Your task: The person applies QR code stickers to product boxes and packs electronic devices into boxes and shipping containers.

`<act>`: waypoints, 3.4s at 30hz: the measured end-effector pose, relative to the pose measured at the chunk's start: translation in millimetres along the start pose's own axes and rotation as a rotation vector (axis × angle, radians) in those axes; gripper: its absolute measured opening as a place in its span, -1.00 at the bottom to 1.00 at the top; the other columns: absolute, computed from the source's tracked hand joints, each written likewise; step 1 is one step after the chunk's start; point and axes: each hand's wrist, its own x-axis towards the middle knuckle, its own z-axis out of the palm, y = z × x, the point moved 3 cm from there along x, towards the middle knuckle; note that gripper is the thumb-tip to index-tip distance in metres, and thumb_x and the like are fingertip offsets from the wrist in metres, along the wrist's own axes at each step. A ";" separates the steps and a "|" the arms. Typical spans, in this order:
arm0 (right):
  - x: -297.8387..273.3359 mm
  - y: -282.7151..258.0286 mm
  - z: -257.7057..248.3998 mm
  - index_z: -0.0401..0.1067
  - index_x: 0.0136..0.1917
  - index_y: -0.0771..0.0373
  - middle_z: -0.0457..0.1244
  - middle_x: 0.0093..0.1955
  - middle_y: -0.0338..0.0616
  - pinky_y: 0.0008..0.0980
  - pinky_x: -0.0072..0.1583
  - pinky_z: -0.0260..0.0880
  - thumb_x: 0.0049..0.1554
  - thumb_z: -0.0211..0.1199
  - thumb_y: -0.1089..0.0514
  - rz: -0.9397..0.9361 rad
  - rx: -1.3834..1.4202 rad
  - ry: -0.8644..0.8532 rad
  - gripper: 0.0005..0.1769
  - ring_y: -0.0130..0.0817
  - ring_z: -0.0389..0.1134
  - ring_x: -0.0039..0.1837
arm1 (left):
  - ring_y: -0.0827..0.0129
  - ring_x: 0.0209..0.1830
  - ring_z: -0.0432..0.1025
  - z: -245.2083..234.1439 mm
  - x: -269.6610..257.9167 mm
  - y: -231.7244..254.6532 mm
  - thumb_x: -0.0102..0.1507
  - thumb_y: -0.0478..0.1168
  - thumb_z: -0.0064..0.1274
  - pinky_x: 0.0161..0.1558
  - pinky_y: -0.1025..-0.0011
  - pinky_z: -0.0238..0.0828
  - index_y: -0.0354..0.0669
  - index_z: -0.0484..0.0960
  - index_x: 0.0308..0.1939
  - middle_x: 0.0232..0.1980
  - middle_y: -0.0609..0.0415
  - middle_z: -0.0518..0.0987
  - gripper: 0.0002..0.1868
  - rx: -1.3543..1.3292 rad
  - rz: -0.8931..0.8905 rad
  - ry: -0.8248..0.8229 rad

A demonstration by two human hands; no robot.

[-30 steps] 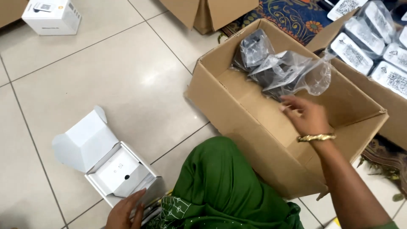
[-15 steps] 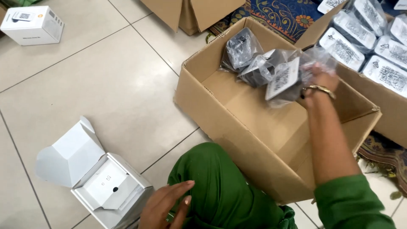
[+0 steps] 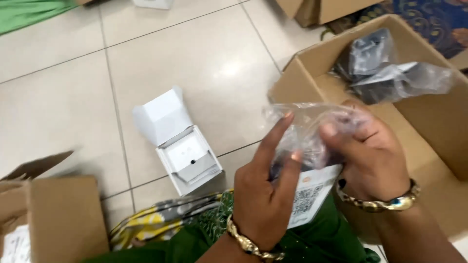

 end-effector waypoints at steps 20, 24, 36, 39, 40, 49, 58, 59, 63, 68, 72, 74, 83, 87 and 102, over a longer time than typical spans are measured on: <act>66.5 172.0 183.9 0.09 0.42 0.22 0.44 -0.16 0.07 -0.33 -0.26 0.55 0.06 0.31 0.15 0.485 -0.409 -0.470 -0.27 -0.25 0.52 -0.22 | 0.11 0.04 0.54 -170.2 10.2 -242.8 0.33 -0.05 0.19 0.01 0.28 0.54 -0.40 0.40 0.30 0.09 -0.27 0.61 -0.39 -0.042 -0.158 0.074; 116.4 242.6 181.8 0.09 0.38 0.35 0.43 -0.11 0.04 -0.40 -0.13 0.54 0.15 0.35 0.09 0.448 -0.351 -0.444 -0.32 -0.32 0.51 -0.12 | 0.18 0.04 0.61 -162.4 54.3 -326.8 0.27 -0.07 0.22 0.02 0.33 0.61 -0.45 0.33 0.38 0.09 -0.18 0.68 -0.27 -0.379 -0.200 0.122; 121.3 246.8 154.6 0.06 0.61 0.06 0.00 0.61 0.32 0.06 0.36 0.20 0.10 0.51 -0.12 -0.172 -1.231 -0.835 -0.02 0.16 0.05 0.56 | -0.14 0.50 0.06 -177.0 40.2 -288.3 0.00 0.24 0.46 0.34 0.00 0.20 -0.03 -0.06 0.56 0.56 -0.26 0.01 0.28 0.656 -0.284 -0.005; 117.8 253.9 145.8 -0.18 0.71 -0.13 -0.21 0.71 0.31 -0.05 0.29 0.34 -0.20 0.68 -0.14 0.069 -1.239 -1.029 0.44 0.16 -0.02 0.59 | -0.13 0.43 0.17 -159.5 42.8 -303.1 -0.01 0.17 0.43 0.16 0.02 0.36 0.07 -0.12 0.56 0.58 -0.25 -0.06 0.27 0.714 -0.303 -0.067; 114.5 252.3 153.7 -0.18 0.71 -0.13 -0.21 0.71 0.31 -0.05 0.29 0.34 -0.20 0.68 -0.14 0.075 -1.238 -1.040 0.44 0.16 -0.02 0.59 | -0.13 0.43 0.17 -158.2 44.9 -299.3 -0.01 0.17 0.43 0.16 0.02 0.36 0.07 -0.12 0.56 0.58 -0.25 -0.06 0.27 0.709 -0.314 -0.065; 108.4 256.1 157.0 -0.37 0.67 -0.45 0.23 0.42 0.12 -0.03 0.32 0.35 -0.24 0.62 -0.12 0.385 -1.397 -0.895 0.50 0.09 0.33 0.38 | -0.03 0.17 0.48 -148.3 42.8 -277.6 0.19 0.01 0.24 0.04 0.09 0.50 0.03 -0.27 0.64 0.61 -0.21 -0.02 0.16 0.710 -0.612 -0.106; 15.6 219.5 318.5 0.08 0.62 -0.03 0.27 0.41 -0.01 -0.04 0.28 0.40 0.03 0.31 -0.40 -0.437 -2.049 -0.931 0.02 -0.07 0.35 0.33 | 0.10 -0.08 0.59 -326.2 -140.3 -230.2 0.21 0.07 0.21 -0.12 0.16 0.51 0.09 0.66 0.08 -0.11 0.07 0.70 -0.60 0.502 -0.238 0.833; -6.7 217.3 352.4 0.20 0.53 0.02 0.27 0.42 -0.01 0.01 0.36 0.29 0.09 0.23 -0.29 -0.516 -1.601 -1.095 -0.18 -0.08 0.28 0.38 | 0.13 -0.17 0.60 -361.3 -171.9 -262.3 0.19 0.01 0.23 -0.15 0.18 0.52 0.03 0.67 -0.05 -0.19 0.06 0.70 -0.70 0.548 -0.358 0.997; -87.0 224.5 470.5 0.34 0.45 0.18 0.25 0.43 0.06 0.30 0.46 -0.16 0.25 0.10 -0.13 -0.712 -0.796 -1.417 -0.41 -0.01 0.09 0.54 | 0.12 -0.12 0.60 -443.3 -255.8 -378.6 0.08 0.00 0.37 -0.07 0.17 0.53 -0.07 0.66 -0.06 -0.14 -0.01 0.70 -0.57 0.587 -0.784 1.213; -114.4 282.1 517.5 0.48 0.28 0.10 0.33 0.32 -0.09 0.35 0.49 -0.25 0.22 0.08 -0.25 -0.662 -1.010 -1.495 -0.46 -0.13 0.09 0.54 | -0.09 0.06 0.48 -458.2 -222.5 -428.8 -0.10 0.19 0.56 0.03 0.09 0.47 -0.19 0.41 0.20 0.08 -0.26 0.53 -0.02 0.481 -0.988 1.214; -117.1 277.7 520.6 0.56 0.20 0.00 0.38 0.21 -0.19 0.37 0.52 -0.28 0.18 0.08 -0.34 -0.502 -1.256 -1.489 -0.46 -0.24 0.12 0.52 | -0.11 0.07 0.51 -467.9 -181.2 -457.8 -0.21 -0.04 0.57 -0.01 0.11 0.55 -0.15 0.20 0.36 0.15 -0.27 0.47 0.17 0.366 -1.097 1.271; -119.2 281.8 517.6 0.55 0.20 0.00 0.40 0.18 -0.22 0.38 0.51 -0.27 0.17 0.08 -0.33 -0.480 -1.263 -1.468 -0.45 -0.24 0.13 0.51 | -0.10 0.04 0.55 -470.9 -170.7 -494.0 -0.15 -0.10 0.51 -0.01 0.13 0.57 -0.26 0.27 0.34 0.08 -0.28 0.55 0.06 0.320 -1.086 1.278; -95.4 272.0 471.7 0.46 0.33 0.08 0.32 0.35 -0.12 0.20 0.50 -0.04 0.18 0.20 -0.15 -0.488 -0.801 -1.422 -0.49 -0.11 0.03 0.60 | 0.00 -0.22 0.58 -505.5 -218.9 -459.5 0.09 -0.09 0.37 -0.15 0.13 0.46 -0.17 0.67 -0.18 -0.22 -0.14 0.68 -0.67 0.380 -0.692 1.432; -49.4 223.1 390.1 0.40 0.38 0.02 0.28 0.45 -0.18 0.10 0.53 -0.01 0.15 0.29 -0.05 -0.670 -0.978 -0.975 -0.46 -0.19 0.11 0.58 | -0.11 -0.21 0.53 -481.0 -218.5 -254.8 0.27 -0.28 0.26 -0.21 0.02 0.42 -0.21 0.63 -0.11 -0.23 -0.16 0.65 -0.84 0.907 -0.315 1.278; 76.1 265.1 144.5 0.53 0.12 0.28 0.47 -0.29 -0.09 -0.34 -0.24 0.42 0.01 0.43 0.02 0.227 -0.839 -0.292 -0.55 -0.39 0.47 -0.28 | -0.01 0.55 0.14 -154.3 28.0 -197.5 0.24 -0.22 0.04 0.54 -0.07 -0.07 -0.09 0.45 0.36 0.51 -0.15 0.29 -0.43 0.906 0.290 0.449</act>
